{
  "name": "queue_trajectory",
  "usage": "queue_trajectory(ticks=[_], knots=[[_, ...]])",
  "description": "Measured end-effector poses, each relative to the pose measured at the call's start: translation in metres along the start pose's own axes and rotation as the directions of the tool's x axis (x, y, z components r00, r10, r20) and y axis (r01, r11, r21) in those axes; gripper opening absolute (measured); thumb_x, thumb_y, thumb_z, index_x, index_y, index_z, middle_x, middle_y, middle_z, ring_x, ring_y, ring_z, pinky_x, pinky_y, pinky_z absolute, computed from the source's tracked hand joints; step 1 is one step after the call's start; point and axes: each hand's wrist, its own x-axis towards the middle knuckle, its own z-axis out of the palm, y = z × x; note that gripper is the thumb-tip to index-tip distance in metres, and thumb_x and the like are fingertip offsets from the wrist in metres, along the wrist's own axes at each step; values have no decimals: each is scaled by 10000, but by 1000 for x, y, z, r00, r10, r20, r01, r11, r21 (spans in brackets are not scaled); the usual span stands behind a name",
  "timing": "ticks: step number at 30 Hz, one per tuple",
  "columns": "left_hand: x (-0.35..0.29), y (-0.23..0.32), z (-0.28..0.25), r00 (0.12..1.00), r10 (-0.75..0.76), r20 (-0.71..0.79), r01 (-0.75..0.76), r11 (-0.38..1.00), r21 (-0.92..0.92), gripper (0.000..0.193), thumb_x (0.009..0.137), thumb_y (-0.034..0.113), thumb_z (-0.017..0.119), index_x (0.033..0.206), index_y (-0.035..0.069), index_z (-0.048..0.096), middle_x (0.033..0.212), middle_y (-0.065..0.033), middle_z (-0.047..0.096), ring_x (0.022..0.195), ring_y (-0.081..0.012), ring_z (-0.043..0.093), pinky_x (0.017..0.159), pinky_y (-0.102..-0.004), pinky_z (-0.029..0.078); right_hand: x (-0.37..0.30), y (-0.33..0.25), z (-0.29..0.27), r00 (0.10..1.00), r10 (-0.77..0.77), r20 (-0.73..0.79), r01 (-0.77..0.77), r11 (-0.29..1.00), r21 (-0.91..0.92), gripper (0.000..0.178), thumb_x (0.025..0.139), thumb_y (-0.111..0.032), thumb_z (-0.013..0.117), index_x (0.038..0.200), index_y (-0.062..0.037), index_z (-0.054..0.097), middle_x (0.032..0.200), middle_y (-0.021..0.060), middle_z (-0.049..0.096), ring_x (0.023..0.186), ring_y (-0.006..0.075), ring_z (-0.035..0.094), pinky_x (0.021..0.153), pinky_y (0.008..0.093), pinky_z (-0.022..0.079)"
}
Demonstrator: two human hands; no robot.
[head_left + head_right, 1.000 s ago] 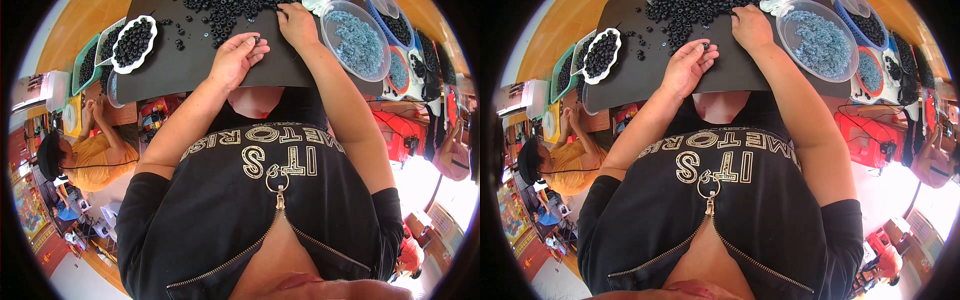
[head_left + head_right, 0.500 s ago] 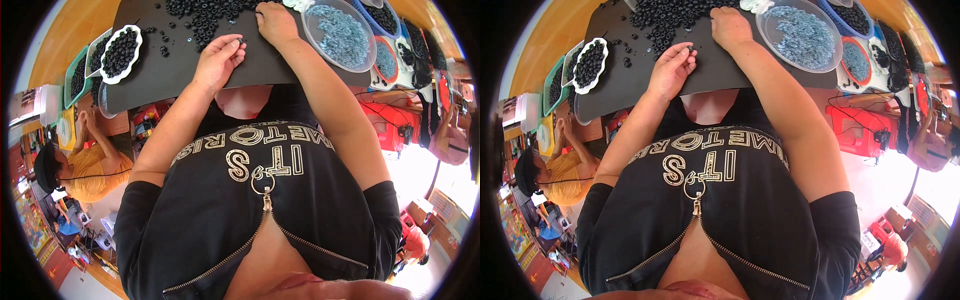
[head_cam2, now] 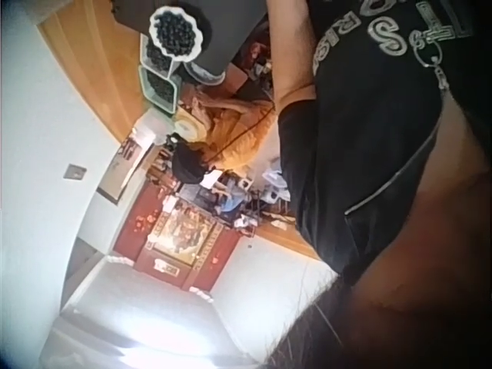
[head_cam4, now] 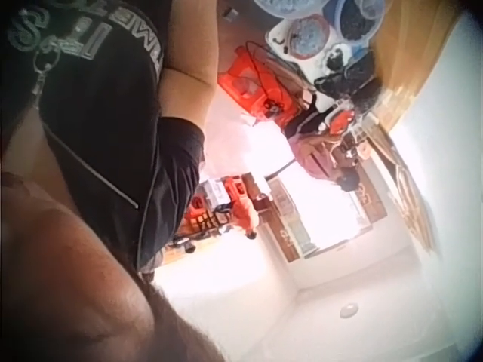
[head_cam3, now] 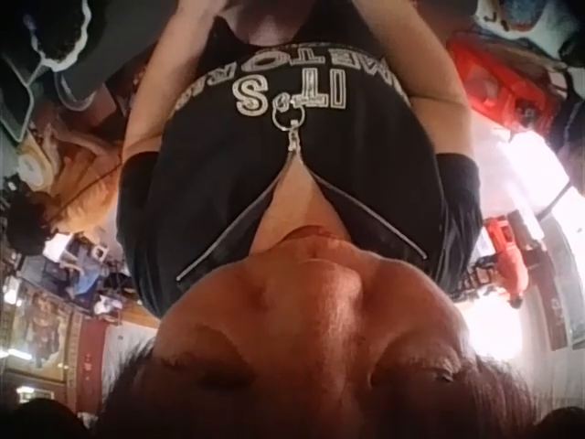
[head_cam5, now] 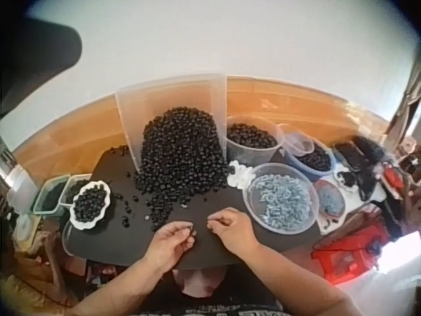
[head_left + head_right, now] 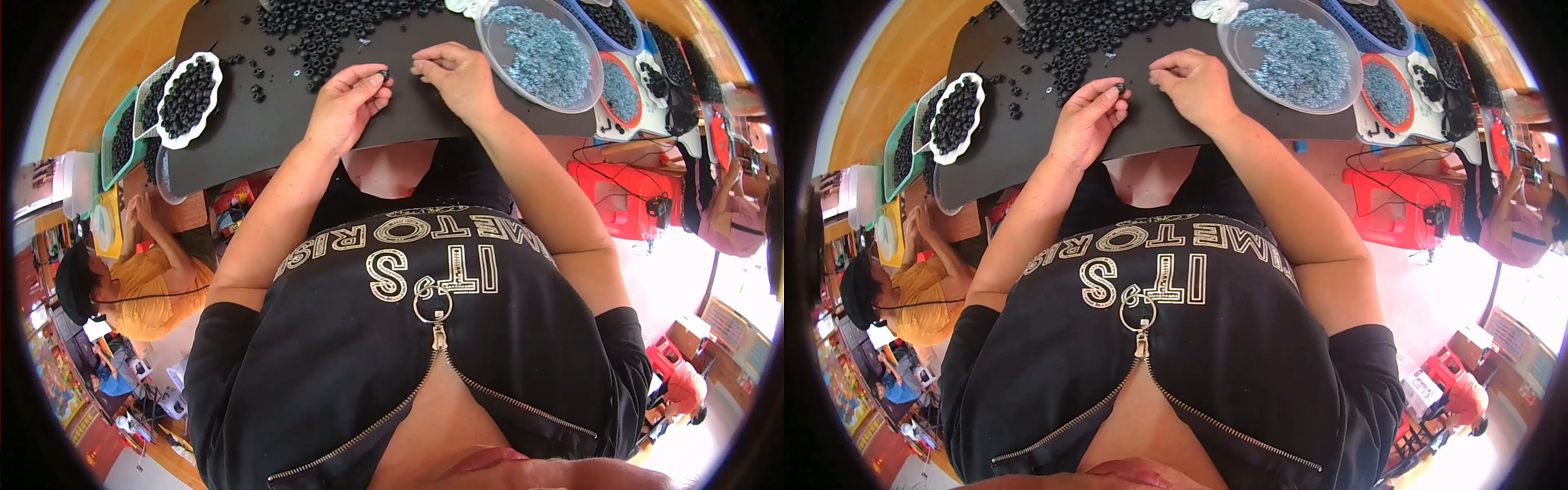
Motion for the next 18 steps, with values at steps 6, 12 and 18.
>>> queue_trajectory(ticks=[6, 12, 18], knots=[[-3, -2, -6, 1000, 20, 22, -22, 996, 82, 182, 872, 46, 527, 1034, -18, 579, 905, -91, 599, 752, -124, 539, 718, -235, 460, -19, -39, 17, 978, -182, 102, 200, 955, -218, 80, 786, 7, 588, 854, 13, 630, 818, 66, 585, 742, 140, 628, 651, 220, 494], [-3, 2, -6, 997, -4, 81, -1, 998, 65, 171, 862, 39, 541, 1012, -27, 592, 893, -89, 608, 743, -115, 540, 686, -219, 468, -23, -29, 26, 977, -196, 84, 207, 966, -156, 52, 784, 7, 591, 825, 4, 623, 809, 63, 578, 688, 122, 620, 594, 216, 494], [-2, -1, -6, 998, 4, 59, -7, 999, 50, 179, 860, 34, 539, 1020, -32, 585, 873, -81, 610, 715, -110, 546, 677, -221, 473, -28, -31, 25, 934, -347, 88, 358, 901, -246, 84, 754, 12, 613, 824, -17, 647, 840, 75, 619, 717, 148, 614, 608, 245, 490]])
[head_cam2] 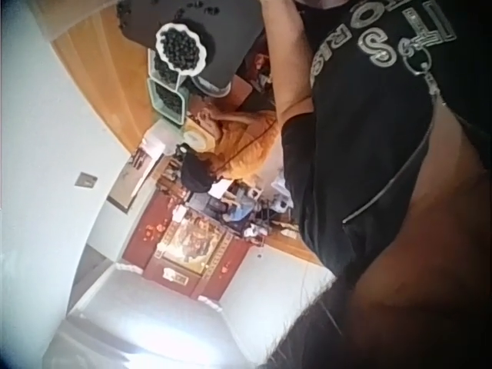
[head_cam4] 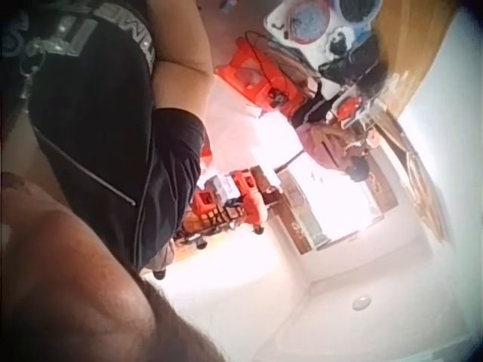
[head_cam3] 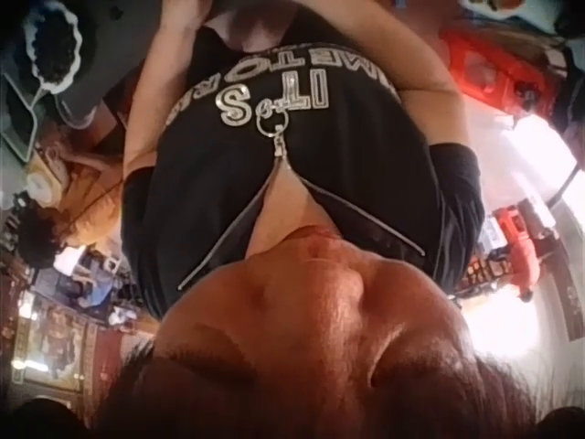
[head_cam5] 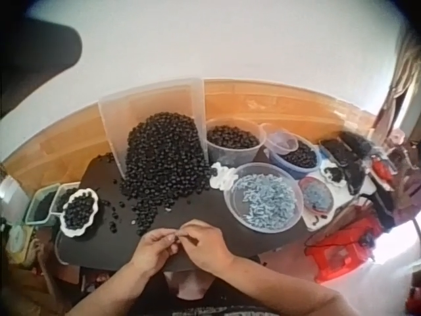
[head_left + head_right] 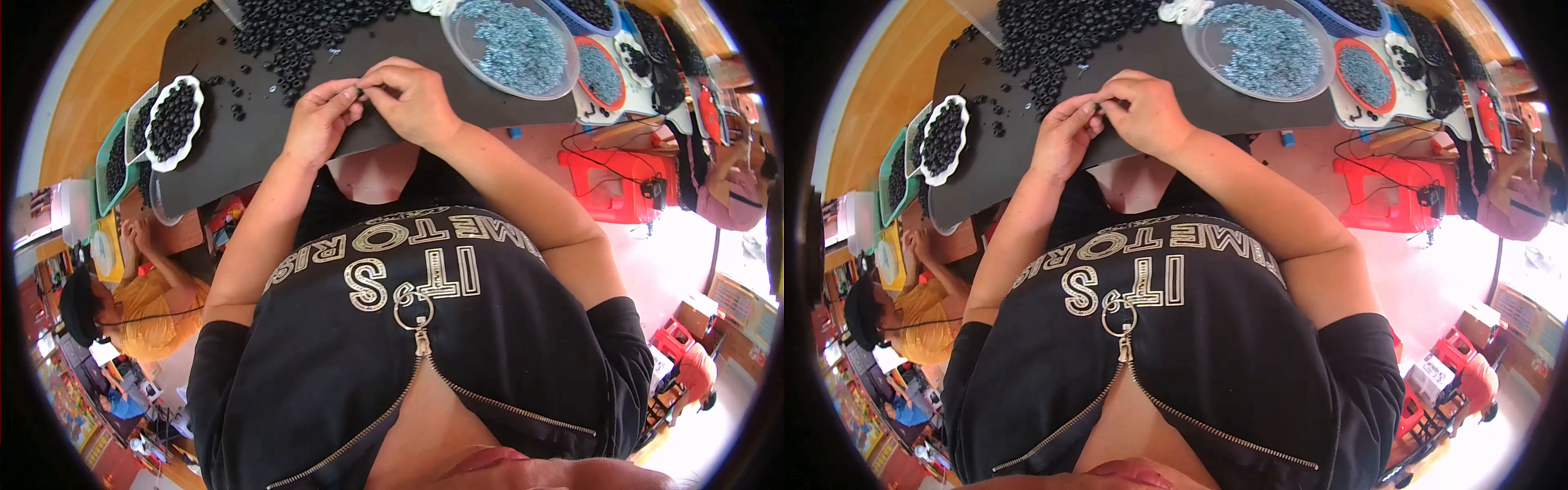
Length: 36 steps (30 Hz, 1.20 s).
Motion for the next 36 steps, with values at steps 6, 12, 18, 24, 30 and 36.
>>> queue_trajectory(ticks=[6, 12, 18, 24, 30, 36], knots=[[1, -3, 2, 1000, -14, -6, 15, 1000, 26, 182, 851, 40, 556, 1016, -26, 593, 875, -71, 616, 716, -99, 558, 684, -214, 478, -2, 3, -1, 987, 161, 26, -163, 979, 125, 71, 766, 3, 605, 830, -10, 633, 801, 70, 625, 706, 137, 611, 633, 243, 495], [-3, 1, 6, 1000, -8, -17, 9, 998, 56, 182, 853, 38, 554, 1020, -20, 602, 882, -75, 623, 715, -92, 560, 684, -212, 479, -4, 9, -2, 966, 248, 68, -257, 940, 226, 64, 770, -4, 600, 827, 3, 628, 828, 74, 611, 714, 136, 620, 650, 240, 501], [-3, -2, 5, 1000, 11, -26, -9, 998, 61, 180, 850, 36, 561, 1017, -7, 611, 878, -66, 622, 713, -89, 562, 682, -204, 479, -4, 9, -4, 975, 214, 66, -224, 937, 268, 69, 774, -4, 599, 827, 3, 642, 838, 65, 608, 735, 133, 616, 668, 238, 495], [-5, -3, 11, 996, 26, -85, -6, 974, 226, 196, 862, 42, 547, 1041, -19, 597, 891, -61, 607, 749, -112, 545, 718, -233, 473, -3, 11, -6, 949, 272, 158, -300, 934, 194, 114, 802, 33, 579, 912, 23, 604, 872, 54, 614, 776, 106, 589, 722, 216, 481], [-5, -4, 10, 995, 39, -93, -17, 973, 229, 219, 869, 34, 533, 1074, -20, 584, 899, -57, 604, 771, -110, 548, 735, -226, 475, -2, 9, -6, 921, 352, 169, -385, 887, 254, 140, 800, 10, 588, 939, 16, 595, 846, 52, 626, 761, 82, 581, 681, 211, 476], [-6, -3, 13, 993, 34, -109, -11, 979, 203, 213, 868, 27, 531, 1066, -28, 587, 901, -61, 604, 775, -111, 550, 740, -228, 475, -3, 7, -8, 887, 405, 224, -451, 864, 223, 126, 811, -13, 579, 932, 14, 599, 814, 46, 628, 746, 76, 584, 643, 210, 477]])
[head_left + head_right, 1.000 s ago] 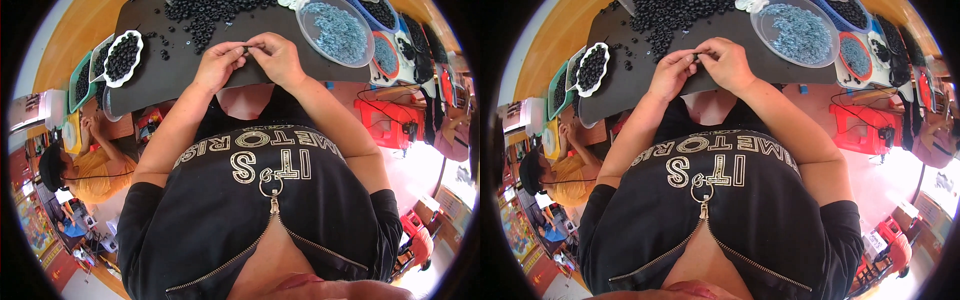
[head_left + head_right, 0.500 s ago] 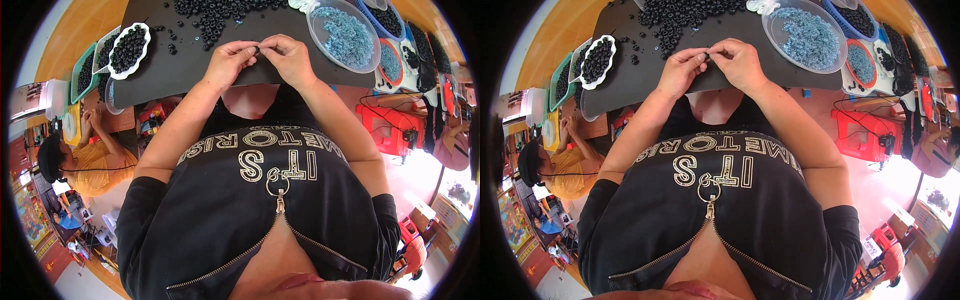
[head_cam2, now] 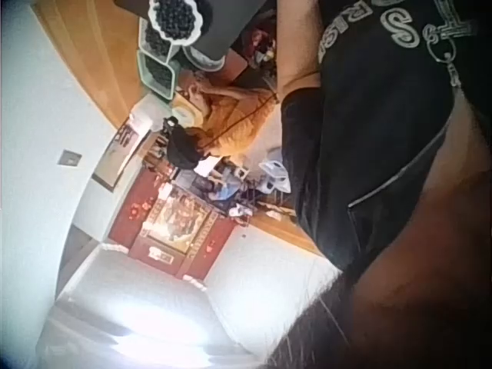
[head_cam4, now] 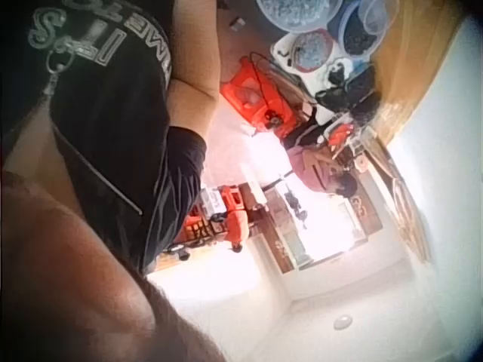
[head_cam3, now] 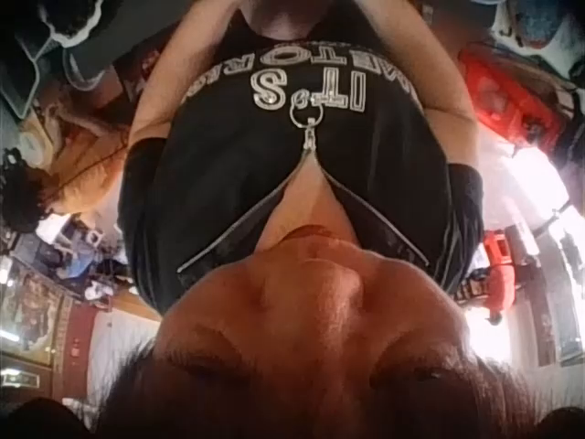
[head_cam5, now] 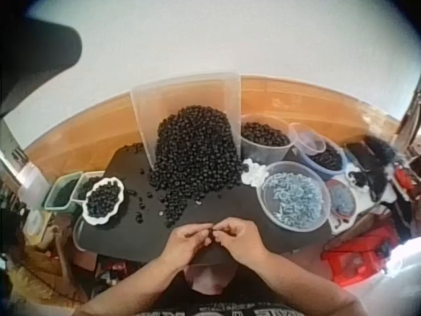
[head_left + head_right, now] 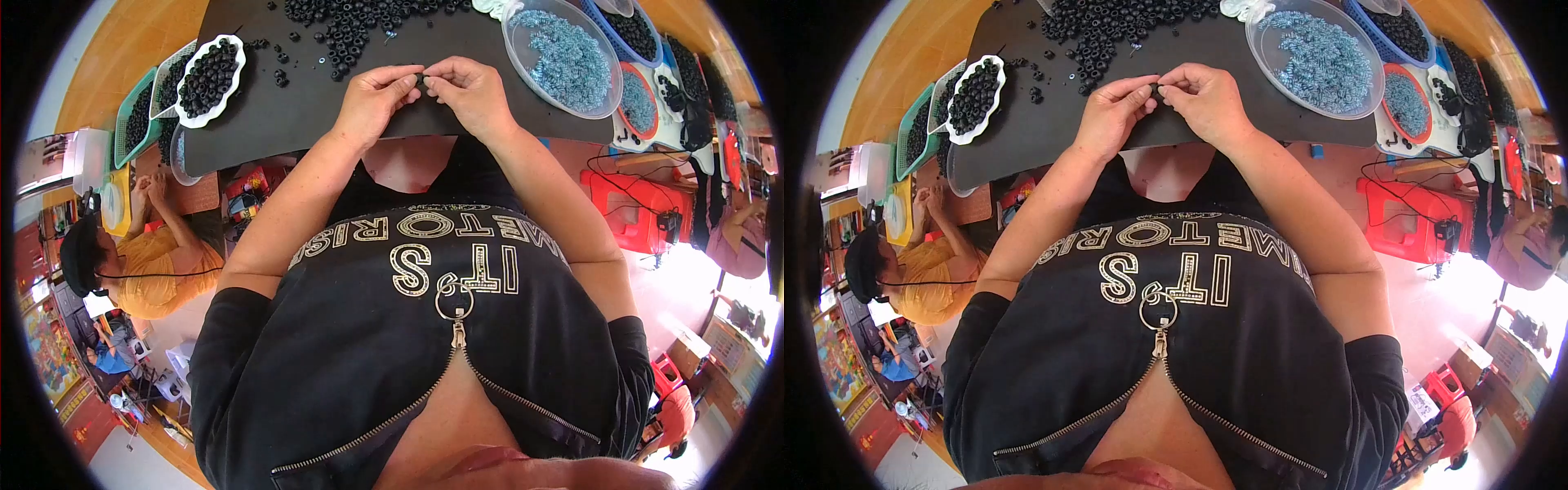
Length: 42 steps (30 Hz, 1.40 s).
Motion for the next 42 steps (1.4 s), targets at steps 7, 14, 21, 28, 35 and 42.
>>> queue_trajectory(ticks=[7, 14, 21, 28, 35, 42], knots=[[1, 1, -2, 1000, -28, -3, 28, 999, -24, 198, 858, 33, 548, 1039, -33, 595, 882, -72, 609, 761, -119, 555, 725, -238, 480, 0, -4, -1, 993, -118, -8, 115, 980, -163, 85, 812, -27, 586, 879, 16, 617, 788, 36, 626, 688, 67, 571, 590, 197, 461], [3, 1, -4, 998, -46, 34, 48, 995, -87, 201, 859, 61, 556, 1031, -36, 595, 924, -101, 622, 778, -143, 587, 752, -257, 493, 7, -4, -5, 999, 8, 50, -8, 1000, 3, 77, 809, -33, 593, 871, 2, 625, 785, 29, 624, 701, 64, 564, 608, 200, 456], [2, 5, -4, 996, -31, 89, 44, 987, -154, 217, 869, 89, 545, 1040, -37, 584, 952, -122, 625, 849, -187, 617, 791, -288, 506, 8, -2, -1, 998, -62, 17, 63, 998, -26, 101, 814, -36, 592, 899, 8, 626, 786, 31, 628, 707, 68, 571, 615, 201, 460], [2, 4, -3, 999, 5, 43, 3, 984, -177, 181, 872, 83, 538, 1004, -31, 583, 947, -121, 621, 862, -195, 617, 807, -296, 502, 2, -4, 9, 955, -269, -128, 245, 954, -173, 145, 750, -48, 610, 883, -23, 662, 805, 80, 623, 678, 134, 607, 621, 232, 485], [2, 4, 1, 999, 33, -2, -33, 974, -223, 169, 869, 63, 533, 990, -45, 582, 933, -132, 617, 865, -202, 615, 801, -302, 507, -5, -4, 22, 886, -435, -159, 374, 874, -309, 274, 718, -42, 641, 991, -17, 623, 865, 86, 607, 708, 165, 618, 617, 254, 512], [2, 2, -2, 999, 54, 5, -52, 974, -219, 154, 855, 75, 562, 964, -28, 597, 905, -120, 628, 843, -181, 609, 792, -293, 495, -3, -5, 32, 831, -525, -182, 397, 790, -467, 308, 674, -15, 677, 974, -32, 606, 834, 75, 587, 691, 156, 602, 617, 240, 506]])
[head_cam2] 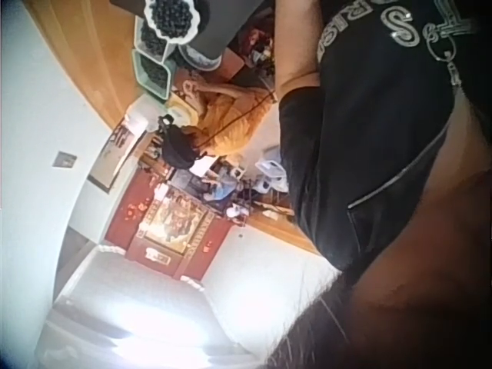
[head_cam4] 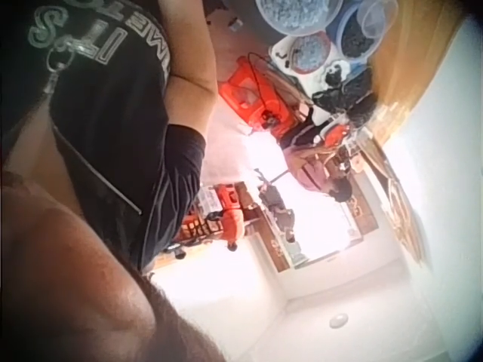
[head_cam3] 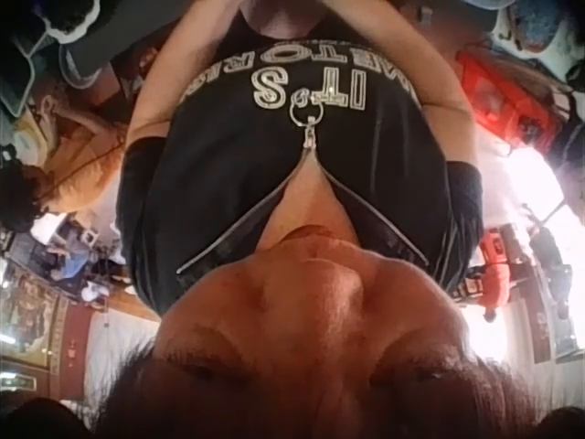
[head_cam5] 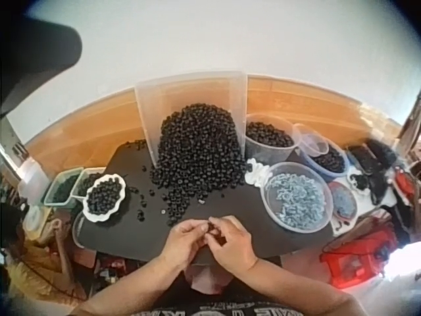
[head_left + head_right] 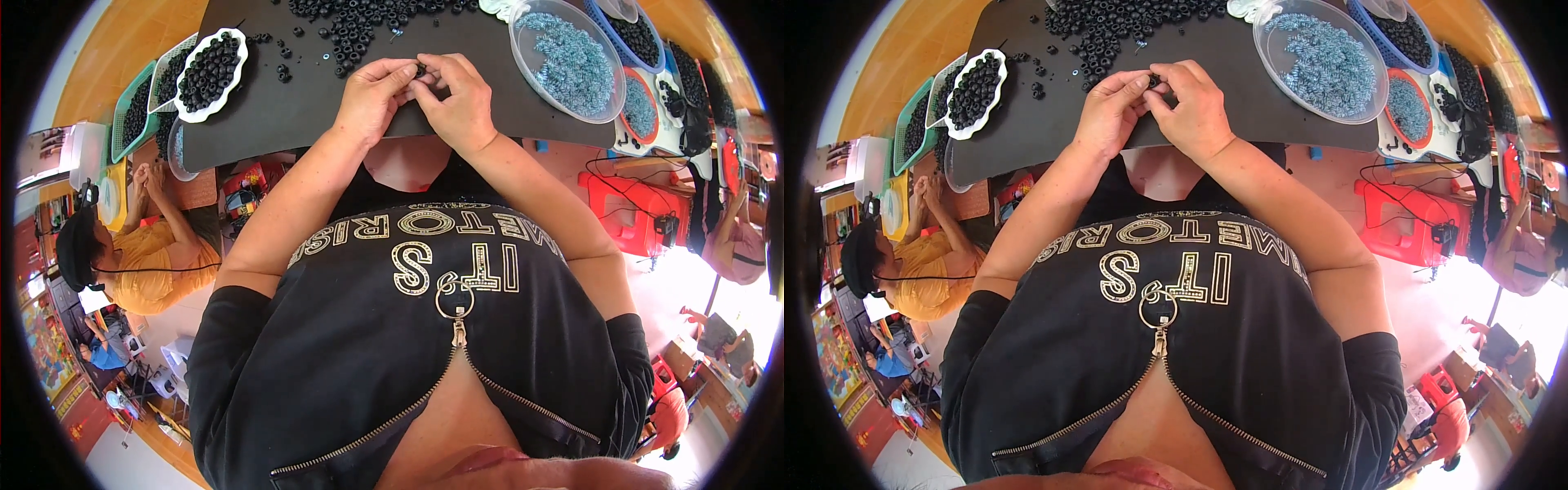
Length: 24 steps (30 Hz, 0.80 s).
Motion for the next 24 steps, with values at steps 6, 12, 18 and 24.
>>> queue_trajectory(ticks=[6, 12, 18, 24], knots=[[1, -3, -5, 1000, -3, -10, 2, 998, -59, 126, 843, 73, 578, 924, -17, 614, 895, -109, 630, 840, -176, 607, 809, -303, 488, 0, 7, 1, 1000, -3, 2, 3, 1000, 12, 283, 681, -16, 673, 957, -36, 611, 828, 72, 591, 691, 156, 602, 619, 250, 505], [1, -1, -6, 999, -26, 22, 27, 998, -62, 127, 844, 77, 575, 924, -14, 614, 884, -107, 634, 826, -180, 614, 808, -308, 489, 3, 7, -4, 994, -106, 4, 106, 993, -60, 204, 701, -32, 624, 904, -11, 608, 811, 112, 593, 718, 255, 598, 646, 322, 498], [2, 0, -9, 997, -31, 67, 36, 996, -85, 129, 844, 89, 577, 922, -6, 615, 880, -101, 635, 814, -175, 617, 796, -299, 489, 5, 7, -6, 988, -147, 36, 149, 988, -37, 183, 700, -35, 617, 881, -19, 596, 792, 114, 588, 718, 277, 584, 637, 340, 488], [4, -2, -12, 995, -49, 89, 59, 991, -119, 123, 836, 92, 590, 926, 10, 612, 875, -82, 630, 807, -165, 609, 792, -297, 485, 7, 10, -7, 978, -201, 50, 203, 978, -39, 197, 694, -33, 627, 887, -25, 587, 778, 102, 575, 713, 268, 574, 625, 341, 485]])
